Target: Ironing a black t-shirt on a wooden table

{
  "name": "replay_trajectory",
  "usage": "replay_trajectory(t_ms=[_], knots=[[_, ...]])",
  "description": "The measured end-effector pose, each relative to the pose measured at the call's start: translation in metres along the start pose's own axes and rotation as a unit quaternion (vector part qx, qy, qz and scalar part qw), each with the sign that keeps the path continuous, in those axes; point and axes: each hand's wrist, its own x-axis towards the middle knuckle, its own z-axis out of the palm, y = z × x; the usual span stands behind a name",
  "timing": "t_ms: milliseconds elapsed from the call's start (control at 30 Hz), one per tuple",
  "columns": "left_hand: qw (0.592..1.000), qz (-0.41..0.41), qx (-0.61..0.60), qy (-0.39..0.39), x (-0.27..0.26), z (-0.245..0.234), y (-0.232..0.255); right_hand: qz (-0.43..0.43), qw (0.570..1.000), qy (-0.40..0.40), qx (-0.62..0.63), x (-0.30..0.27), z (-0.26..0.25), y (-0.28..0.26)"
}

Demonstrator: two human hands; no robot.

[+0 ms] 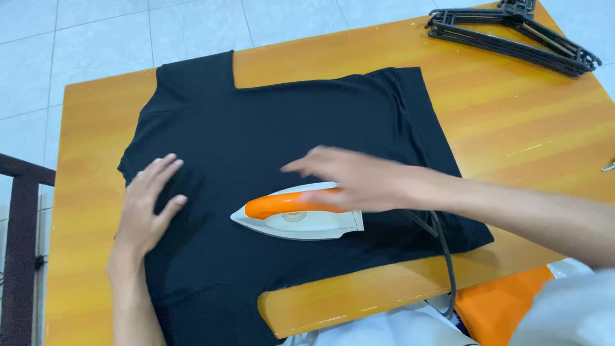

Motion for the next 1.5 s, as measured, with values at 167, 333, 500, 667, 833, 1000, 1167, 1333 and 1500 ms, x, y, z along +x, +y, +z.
replay_trajectory(t_ms=[167, 333, 500, 667, 833, 1000, 1167, 1333, 1500], knots=[[0.990, 0.075, -0.110, -0.051, 0.014, 0.003, 0.085, 0.154, 0.951, 0.266, -0.037, -0.127, 0.012, 0.046], [0.966, 0.109, -0.179, -0.153, 0.025, 0.032, 0.134, 0.347, 0.883, 0.292, 0.119, -0.228, 0.108, 0.102], [0.974, 0.102, -0.189, -0.073, 0.021, 0.049, 0.124, 0.352, 0.872, 0.214, 0.264, -0.242, 0.133, 0.094], [0.978, 0.136, -0.154, -0.035, 0.020, 0.053, 0.121, 0.362, 0.893, -0.087, 0.251, -0.258, 0.119, 0.080], [0.981, 0.117, -0.150, -0.046, 0.017, 0.054, 0.119, 0.378, 0.833, -0.198, 0.352, -0.242, 0.146, 0.063], [0.983, 0.122, -0.135, -0.035, 0.018, 0.054, 0.119, 0.357, 0.895, -0.136, 0.230, -0.241, 0.120, 0.058], [0.982, 0.129, -0.132, -0.029, 0.019, 0.055, 0.118, 0.382, 0.867, 0.301, 0.112, -0.265, 0.113, 0.112], [0.982, 0.131, -0.135, -0.033, 0.019, 0.056, 0.116, 0.295, 0.898, 0.229, -0.231, -0.245, 0.130, 0.127], [0.983, 0.122, -0.132, -0.034, 0.017, 0.055, 0.119, 0.421, 0.820, 0.254, -0.293, -0.243, 0.122, 0.144]])
